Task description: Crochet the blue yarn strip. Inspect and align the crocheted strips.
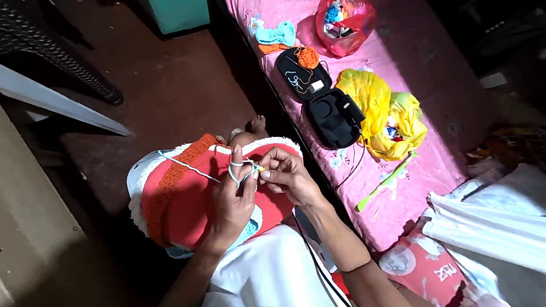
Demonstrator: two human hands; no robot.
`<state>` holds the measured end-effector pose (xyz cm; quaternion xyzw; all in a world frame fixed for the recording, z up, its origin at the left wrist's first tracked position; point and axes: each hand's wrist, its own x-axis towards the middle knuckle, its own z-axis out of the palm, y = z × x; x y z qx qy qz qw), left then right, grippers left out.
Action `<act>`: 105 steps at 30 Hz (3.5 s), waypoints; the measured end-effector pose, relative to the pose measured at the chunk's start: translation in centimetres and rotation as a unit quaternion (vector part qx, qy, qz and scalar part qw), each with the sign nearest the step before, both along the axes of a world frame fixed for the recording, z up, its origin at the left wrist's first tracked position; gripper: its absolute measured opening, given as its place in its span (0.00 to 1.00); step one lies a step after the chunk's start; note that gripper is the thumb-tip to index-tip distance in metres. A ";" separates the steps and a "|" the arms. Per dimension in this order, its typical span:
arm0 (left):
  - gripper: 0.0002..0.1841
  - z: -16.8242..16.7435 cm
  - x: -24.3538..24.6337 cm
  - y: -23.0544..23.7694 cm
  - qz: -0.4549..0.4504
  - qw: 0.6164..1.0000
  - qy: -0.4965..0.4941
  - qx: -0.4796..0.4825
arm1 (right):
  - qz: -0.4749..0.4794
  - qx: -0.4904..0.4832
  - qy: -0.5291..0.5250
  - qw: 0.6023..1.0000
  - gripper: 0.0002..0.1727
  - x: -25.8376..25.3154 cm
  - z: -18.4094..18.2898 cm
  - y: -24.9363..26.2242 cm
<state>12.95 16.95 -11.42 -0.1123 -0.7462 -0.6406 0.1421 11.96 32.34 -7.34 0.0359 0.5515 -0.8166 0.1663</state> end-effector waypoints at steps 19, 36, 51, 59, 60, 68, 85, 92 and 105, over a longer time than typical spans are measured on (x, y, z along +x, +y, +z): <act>0.28 1.6 -1.3 -2.0 -0.057 0.991 -0.108 0.054 | -0.117 0.463 0.425 0.769 0.07 1.6 -3.3 0.1; 0.27 0.2 -1.3 -1.8 -0.011 0.995 -0.042 -0.093 | -0.029 0.093 0.046 0.994 0.05 1.5 -1.5 0.3; 0.29 1.3 -1.2 -1.9 -0.075 0.993 -0.066 0.066 | -0.138 0.339 0.361 0.858 0.08 1.4 -3.7 -0.6; 0.40 2.2 -2.4 -4.5 -0.095 0.972 -0.181 0.118 | -0.096 0.400 0.453 0.791 0.09 1.5 -4.3 1.9; 0.39 2.1 -2.3 -4.4 -0.096 0.973 -0.176 0.116 | -0.084 0.368 0.429 0.821 0.09 1.6 -4.1 2.0; 0.23 2.0 -1.0 -2.8 -0.062 0.987 -0.141 0.035 | -0.092 0.324 0.325 0.884 0.09 1.9 -3.2 1.1; 0.10 2.1 -0.7 -2.6 -0.041 0.989 -0.142 0.012 | -0.105 0.431 0.392 0.806 0.09 2.5 -3.3 0.6; 0.10 1.9 -0.6 -2.6 -0.044 0.989 -0.142 0.022 | -0.106 0.442 0.399 0.796 0.09 2.4 -3.4 0.6; 0.10 1.6 -0.7 -2.4 -0.061 0.988 -0.139 0.039 | -0.090 0.408 0.343 0.841 0.13 2.6 -3.6 -0.1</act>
